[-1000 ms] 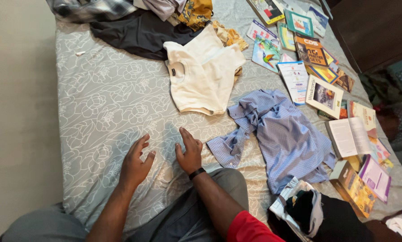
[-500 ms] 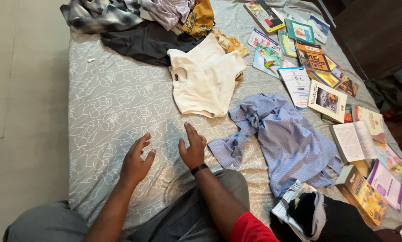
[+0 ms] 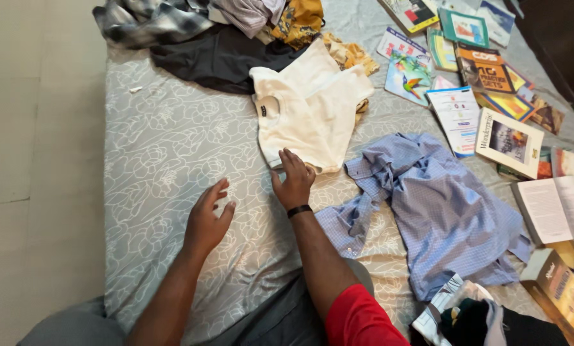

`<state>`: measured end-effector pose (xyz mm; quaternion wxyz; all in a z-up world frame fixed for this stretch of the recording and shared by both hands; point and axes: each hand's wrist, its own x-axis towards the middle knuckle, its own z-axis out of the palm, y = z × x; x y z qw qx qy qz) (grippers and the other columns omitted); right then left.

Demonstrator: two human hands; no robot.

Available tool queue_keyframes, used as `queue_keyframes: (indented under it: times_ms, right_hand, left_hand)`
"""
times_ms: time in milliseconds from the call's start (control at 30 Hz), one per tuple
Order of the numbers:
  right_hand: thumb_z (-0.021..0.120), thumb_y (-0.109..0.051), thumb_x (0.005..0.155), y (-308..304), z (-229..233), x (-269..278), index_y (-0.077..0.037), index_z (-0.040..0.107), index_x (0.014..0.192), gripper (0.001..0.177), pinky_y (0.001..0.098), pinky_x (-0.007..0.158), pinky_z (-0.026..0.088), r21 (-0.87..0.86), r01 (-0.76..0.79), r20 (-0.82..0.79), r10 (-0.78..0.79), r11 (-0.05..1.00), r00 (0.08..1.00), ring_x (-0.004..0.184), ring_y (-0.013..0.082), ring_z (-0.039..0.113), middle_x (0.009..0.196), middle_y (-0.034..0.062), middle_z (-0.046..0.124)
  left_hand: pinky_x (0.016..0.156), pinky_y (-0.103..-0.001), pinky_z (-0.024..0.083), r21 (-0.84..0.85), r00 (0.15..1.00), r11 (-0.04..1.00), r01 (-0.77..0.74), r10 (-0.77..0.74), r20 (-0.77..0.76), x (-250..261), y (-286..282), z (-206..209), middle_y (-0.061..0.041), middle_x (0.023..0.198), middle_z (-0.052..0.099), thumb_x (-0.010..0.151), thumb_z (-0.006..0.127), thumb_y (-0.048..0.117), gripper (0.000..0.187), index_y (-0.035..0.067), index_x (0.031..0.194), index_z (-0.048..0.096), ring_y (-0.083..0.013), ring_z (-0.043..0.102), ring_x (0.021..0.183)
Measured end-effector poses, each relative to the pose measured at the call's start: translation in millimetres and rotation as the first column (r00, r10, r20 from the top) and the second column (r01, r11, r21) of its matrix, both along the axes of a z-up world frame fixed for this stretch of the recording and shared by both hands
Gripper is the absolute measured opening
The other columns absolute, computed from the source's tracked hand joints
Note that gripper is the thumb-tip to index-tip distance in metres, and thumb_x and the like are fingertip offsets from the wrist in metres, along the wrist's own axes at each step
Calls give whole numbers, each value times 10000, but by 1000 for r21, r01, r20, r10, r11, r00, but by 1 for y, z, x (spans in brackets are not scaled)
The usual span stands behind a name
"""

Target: The person folds multiple pieces of clothing including shirts, a pair of pants, and a white top, placing them in organized piles on a bed.

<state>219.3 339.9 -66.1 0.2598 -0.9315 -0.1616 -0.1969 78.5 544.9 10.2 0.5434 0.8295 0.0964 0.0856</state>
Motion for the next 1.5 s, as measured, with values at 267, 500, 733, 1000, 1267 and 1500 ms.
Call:
queue_keyframes:
  times_ms: [267,500,733,1000,1267,1500]
  right_hand:
    - [789,-454,800,4,-20,5,-192,595,1412,694,563,1087,268,-27,81,-201,-85,996,976,1405,252,465,1498,54,556]
    - [764,-452,844,7,-27,4,-290,624,1418,613,578,1100,238,-13,106,-240,-106,994,965,1436,267,406,1504,48,533]
    - [783,-445,831,9,-23,3,-274,678,1327,534,553,1104,240,39,127,-202,-117,991,972,1409,255,445,1417,33,595]
    - [793,-282,796,8,-6,2,-228,747,1255,465,512,1054,276,124,91,-163,-70,988,984,1237,202,555,1187,0,679]
    - [710,-191,884,15,-2,-2,-171,763,997,127,426,960,340,187,22,-45,-14,982,999,951,184,659,938,-14,721]
    - [683,-180,850,22,15,-11,-147,750,982,153,413,890,360,212,-180,-15,188,960,982,890,196,645,919,6,705]
  left_hand:
    - [912,-370,570,-13,999,999,39,-39,16,124,-18,-52,-133,1326,681,887,727,175,617,80,1461,519,-237,708,1119]
    - [896,-361,556,-314,967,945,-96,14,-253,213,-48,-117,-209,1170,739,847,786,238,685,-1,1439,534,-269,700,1039]
    - [604,-356,566,-248,898,956,-160,36,-439,226,-67,-110,-141,754,736,815,821,286,347,-43,874,730,-227,702,626]
    - [600,-376,544,-66,903,995,-68,33,-428,209,-65,-113,-125,647,714,848,735,266,277,1,767,738,-236,699,585]
    - [604,-395,518,-226,912,955,-191,87,-402,192,-57,-116,-179,765,702,815,717,223,276,-46,873,686,-246,656,652]
    - [632,-335,540,-468,944,839,-278,148,-295,185,-47,-112,-96,891,733,755,705,106,279,-7,1009,689,-164,669,729]
